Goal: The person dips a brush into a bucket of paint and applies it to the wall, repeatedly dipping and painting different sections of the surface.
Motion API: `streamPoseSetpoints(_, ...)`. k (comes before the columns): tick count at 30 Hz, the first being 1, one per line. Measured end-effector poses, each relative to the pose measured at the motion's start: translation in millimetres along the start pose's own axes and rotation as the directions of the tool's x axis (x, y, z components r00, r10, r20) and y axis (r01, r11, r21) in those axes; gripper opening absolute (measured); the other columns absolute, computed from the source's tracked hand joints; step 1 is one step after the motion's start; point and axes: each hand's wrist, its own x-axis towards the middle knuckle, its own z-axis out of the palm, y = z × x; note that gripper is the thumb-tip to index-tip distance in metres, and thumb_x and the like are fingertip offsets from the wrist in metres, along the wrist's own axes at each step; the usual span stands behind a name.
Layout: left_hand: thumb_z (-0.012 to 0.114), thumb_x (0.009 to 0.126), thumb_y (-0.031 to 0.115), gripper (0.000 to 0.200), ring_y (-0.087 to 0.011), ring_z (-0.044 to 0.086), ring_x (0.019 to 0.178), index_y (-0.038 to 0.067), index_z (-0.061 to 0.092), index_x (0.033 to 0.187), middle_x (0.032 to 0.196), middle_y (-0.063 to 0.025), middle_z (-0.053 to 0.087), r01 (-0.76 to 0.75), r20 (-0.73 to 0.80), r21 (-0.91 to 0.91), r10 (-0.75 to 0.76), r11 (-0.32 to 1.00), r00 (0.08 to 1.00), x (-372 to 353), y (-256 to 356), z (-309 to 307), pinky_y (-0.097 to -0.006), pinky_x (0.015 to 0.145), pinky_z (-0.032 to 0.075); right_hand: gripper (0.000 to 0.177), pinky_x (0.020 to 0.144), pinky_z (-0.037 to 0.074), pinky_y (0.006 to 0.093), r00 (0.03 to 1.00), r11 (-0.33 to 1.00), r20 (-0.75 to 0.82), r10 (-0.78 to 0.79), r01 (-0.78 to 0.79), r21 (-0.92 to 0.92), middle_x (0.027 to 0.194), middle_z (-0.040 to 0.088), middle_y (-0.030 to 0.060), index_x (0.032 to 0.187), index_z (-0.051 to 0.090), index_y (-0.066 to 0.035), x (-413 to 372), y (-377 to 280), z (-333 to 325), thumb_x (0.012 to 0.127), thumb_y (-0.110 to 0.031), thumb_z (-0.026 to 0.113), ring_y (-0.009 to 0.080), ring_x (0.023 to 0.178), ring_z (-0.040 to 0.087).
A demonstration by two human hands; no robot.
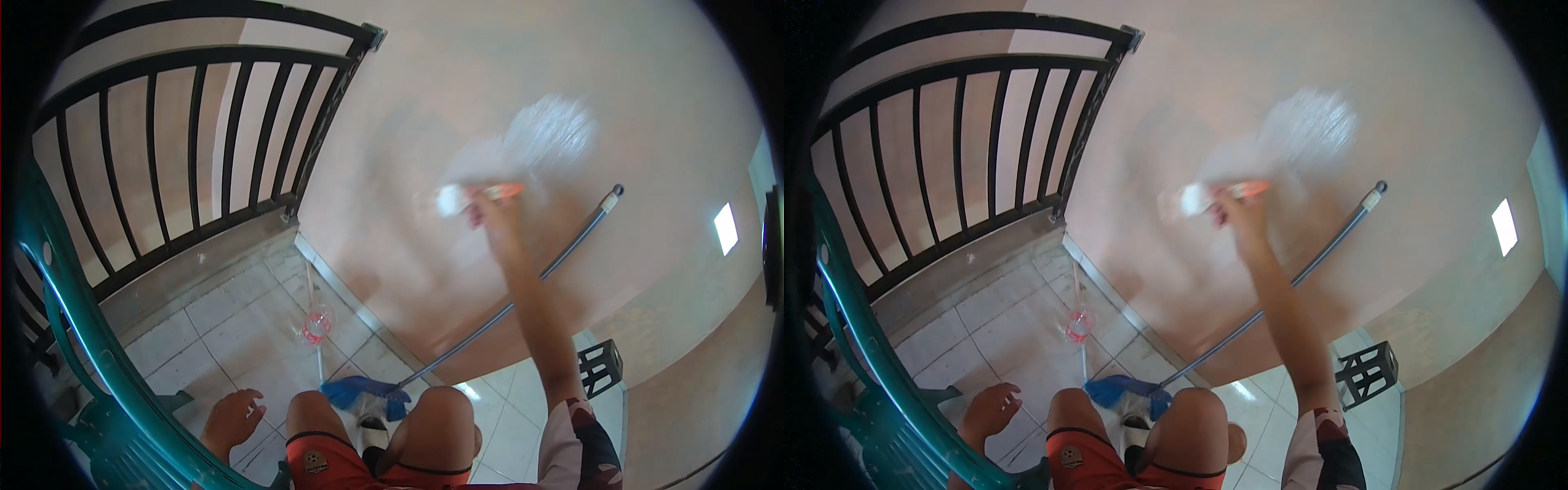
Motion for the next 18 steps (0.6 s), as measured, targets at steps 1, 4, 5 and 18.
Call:
streamPoseSetpoints(1,0.068,0.089,0.027,0.03,-0.0288,0.068,0.082,0.008,0.066,0.112,0.093,-0.0121,0.07,0.026,0.024,-0.021,-0.026,0.999,0.999,0,-1,1,-0.0413,0.076,0.053,0.015,0.047,0.042,0.0235,0.997,0.996,-0.051,-0.064,0.067,0.063,0.07,0.063,0.0047,0.093,0.068,0.002,19,-15,-15,0.092,-0.013,0.065,0.0099,0.054,0.054)
streamPoseSetpoints(4,0.067,0.088,0.03,0.031,-0.0319,0.068,0.088,0.009,0.066,0.112,0.092,-0.0121,0.07,0.016,0.035,-0.005,-0.016,1.0,0.999,1,-7,5,-0.0452,0.079,0.052,0.014,0.047,0.038,0.0224,0.966,0.975,-0.157,-0.203,0.214,0.056,0.074,0.063,0.0033,0.094,0.069,0.0,45,-71,-21,0.093,-0.012,0.063,0.0082,0.055,0.052)
streamPoseSetpoints(5,0.067,0.088,0.03,0.031,-0.0319,0.068,0.088,0.009,0.066,0.112,0.092,-0.0121,0.07,0.012,0.015,-0.004,-0.012,1.0,1.0,1,-10,7,-0.0452,0.079,0.052,0.012,0.048,0.039,0.0224,0.962,0.966,-0.087,-0.257,0.258,-0.001,0.076,0.064,0.0031,0.094,0.069,0.0,53,-73,-20,0.092,-0.011,0.063,0.0078,0.056,0.052)
streamPoseSetpoints(18,0.067,0.089,0.032,0.032,-0.0312,0.067,0.092,0.01,0.067,0.112,0.097,-0.0105,0.071,0.003,0.01,-0.007,-0.003,1.0,1.0,-6,0,2,-0.0447,0.082,0.052,0.027,0.078,0.054,0.0406,0.641,0.097,0.483,-0.597,0.655,-0.75,0.108,0.066,0.0163,0.113,0.069,-0.001,96,-12,23,0.086,-0.002,0.066,0.0314,0.091,0.066)
